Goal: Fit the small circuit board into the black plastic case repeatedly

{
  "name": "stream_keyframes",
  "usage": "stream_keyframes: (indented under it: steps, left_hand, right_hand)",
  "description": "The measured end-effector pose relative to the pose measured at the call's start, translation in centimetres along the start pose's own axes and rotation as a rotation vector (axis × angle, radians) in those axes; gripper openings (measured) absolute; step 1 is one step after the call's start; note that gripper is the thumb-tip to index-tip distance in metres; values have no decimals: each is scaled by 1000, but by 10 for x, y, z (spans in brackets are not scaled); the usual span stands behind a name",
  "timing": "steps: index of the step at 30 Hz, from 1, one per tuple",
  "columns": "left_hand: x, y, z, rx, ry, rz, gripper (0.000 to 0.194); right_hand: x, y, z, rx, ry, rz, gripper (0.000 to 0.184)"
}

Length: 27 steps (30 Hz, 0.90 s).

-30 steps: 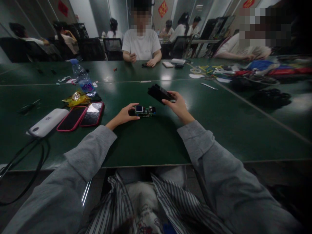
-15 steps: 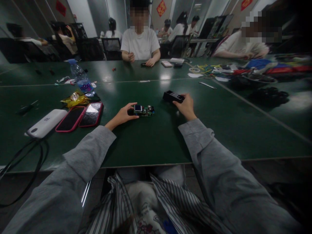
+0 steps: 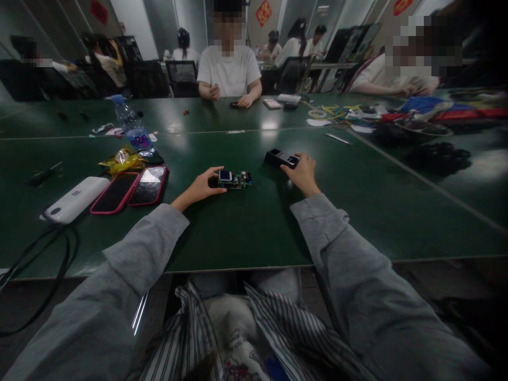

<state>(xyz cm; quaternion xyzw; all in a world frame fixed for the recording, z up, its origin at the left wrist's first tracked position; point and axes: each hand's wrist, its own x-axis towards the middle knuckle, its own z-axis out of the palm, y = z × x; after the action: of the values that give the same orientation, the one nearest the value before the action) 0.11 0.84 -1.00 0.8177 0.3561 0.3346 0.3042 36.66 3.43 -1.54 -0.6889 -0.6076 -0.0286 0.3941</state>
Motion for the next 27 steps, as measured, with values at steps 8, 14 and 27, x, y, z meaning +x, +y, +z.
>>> stream_keyframes:
  steps: [8,14,27]
  left_hand:
    - [-1,1,-1,-11,-15,-4,79]
    - [-2,6,-2,-22,-25,-8,78]
    - [-2,7,0,71,24,-79,78]
  right_hand:
    - [1,3,0,18,-28,20,47]
    - [-2,-22,-9,264,-81,-58,46]
    - [-44,-93,-19,565,-383,-412,50]
